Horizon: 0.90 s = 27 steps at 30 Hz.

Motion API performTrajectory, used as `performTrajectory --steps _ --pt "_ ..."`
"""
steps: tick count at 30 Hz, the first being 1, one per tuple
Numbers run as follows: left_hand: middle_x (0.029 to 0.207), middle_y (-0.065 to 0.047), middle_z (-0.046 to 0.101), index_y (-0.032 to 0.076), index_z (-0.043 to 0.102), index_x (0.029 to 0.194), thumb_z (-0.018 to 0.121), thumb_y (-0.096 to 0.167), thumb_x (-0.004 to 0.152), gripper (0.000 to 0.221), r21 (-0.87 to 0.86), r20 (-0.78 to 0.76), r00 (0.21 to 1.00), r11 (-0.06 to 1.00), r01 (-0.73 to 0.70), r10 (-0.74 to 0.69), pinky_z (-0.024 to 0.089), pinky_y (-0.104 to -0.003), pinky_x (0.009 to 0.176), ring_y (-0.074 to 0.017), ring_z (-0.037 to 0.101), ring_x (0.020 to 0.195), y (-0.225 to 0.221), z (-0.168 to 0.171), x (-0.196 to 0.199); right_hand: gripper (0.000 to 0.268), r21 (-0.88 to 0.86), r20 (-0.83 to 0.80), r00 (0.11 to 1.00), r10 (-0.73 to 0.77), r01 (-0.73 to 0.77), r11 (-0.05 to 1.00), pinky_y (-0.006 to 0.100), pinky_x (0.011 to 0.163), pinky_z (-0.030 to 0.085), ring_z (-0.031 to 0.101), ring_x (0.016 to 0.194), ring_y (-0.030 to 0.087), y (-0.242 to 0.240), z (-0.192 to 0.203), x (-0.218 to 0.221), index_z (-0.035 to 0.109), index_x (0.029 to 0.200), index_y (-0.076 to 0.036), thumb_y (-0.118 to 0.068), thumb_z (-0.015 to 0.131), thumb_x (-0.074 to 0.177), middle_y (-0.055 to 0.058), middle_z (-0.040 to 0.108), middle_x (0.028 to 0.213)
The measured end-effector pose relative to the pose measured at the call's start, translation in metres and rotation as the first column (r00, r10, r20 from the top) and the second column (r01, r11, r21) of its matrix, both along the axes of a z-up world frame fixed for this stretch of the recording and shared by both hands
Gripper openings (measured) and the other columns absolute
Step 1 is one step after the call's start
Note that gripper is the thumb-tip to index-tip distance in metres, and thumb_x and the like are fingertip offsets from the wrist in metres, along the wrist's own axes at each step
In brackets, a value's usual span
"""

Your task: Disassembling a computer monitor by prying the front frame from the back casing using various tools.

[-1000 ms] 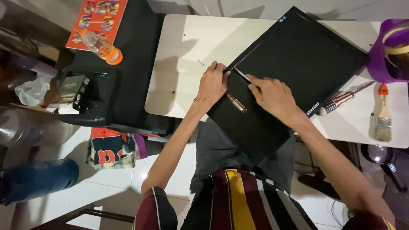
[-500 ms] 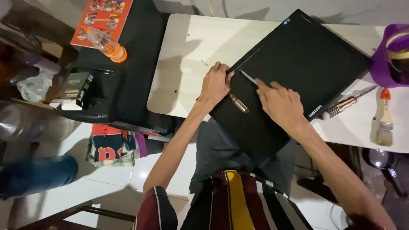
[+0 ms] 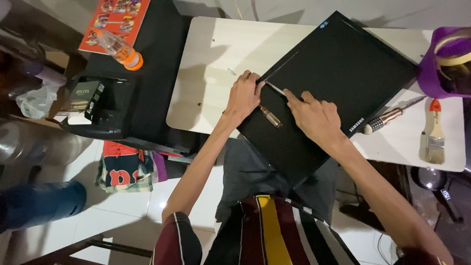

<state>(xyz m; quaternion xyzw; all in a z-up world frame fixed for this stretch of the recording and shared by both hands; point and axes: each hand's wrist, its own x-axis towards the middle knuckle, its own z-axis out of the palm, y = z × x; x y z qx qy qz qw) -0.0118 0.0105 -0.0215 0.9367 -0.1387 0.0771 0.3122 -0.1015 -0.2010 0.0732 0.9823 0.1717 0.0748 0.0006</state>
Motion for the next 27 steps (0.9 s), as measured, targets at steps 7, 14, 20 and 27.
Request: performTrajectory --steps 7,14,20,27 --pt "0.096 -0.016 0.061 -0.001 0.067 0.113 0.059 0.023 0.104 0.027 -0.024 -0.013 0.999 0.999 0.034 -0.034 0.062 -0.051 0.081 -0.0413 0.070 0.096 0.005 0.011 -0.003 0.040 0.065 -0.142 0.989 0.045 -0.036 0.997 0.036 0.053 0.058 0.076 0.064 0.027 0.001 -0.003 0.015 0.067 0.139 -0.029 -0.037 0.041 0.111 0.011 0.073 0.104" --pt "0.092 -0.019 0.064 0.001 0.071 0.110 0.072 0.020 0.096 0.023 -0.243 -0.051 0.991 0.964 0.110 -0.126 0.060 -0.052 0.077 -0.0451 0.070 0.093 0.021 0.007 0.009 0.041 0.101 -0.207 0.975 0.080 -0.060 0.993 0.039 0.054 0.059 0.076 0.067 0.032 0.005 -0.011 0.024 0.062 0.143 -0.023 -0.034 0.041 0.111 0.015 0.073 0.106" --pt "0.091 -0.017 0.064 0.002 0.074 0.110 0.071 0.014 0.094 0.021 -0.271 -0.097 0.990 0.960 0.076 -0.106 0.060 -0.048 0.085 -0.0394 0.071 0.095 0.014 0.013 0.007 0.041 -0.028 -0.184 0.977 0.107 -0.115 0.993 0.039 0.060 0.061 0.076 0.067 0.028 0.011 0.006 0.020 0.060 0.145 -0.022 -0.030 0.039 0.110 0.015 0.072 0.103" --pt "0.096 -0.020 0.063 -0.001 0.071 0.113 0.064 0.011 0.097 0.021 -0.191 -0.111 0.993 0.981 0.012 -0.034 0.058 -0.053 0.089 -0.0442 0.070 0.099 0.006 0.016 -0.002 0.044 -0.032 -0.174 0.975 0.140 -0.148 0.988 0.043 0.062 0.062 0.076 0.068 0.032 0.009 -0.002 0.021 0.052 0.152 -0.022 -0.027 0.036 0.111 0.016 0.069 0.100"
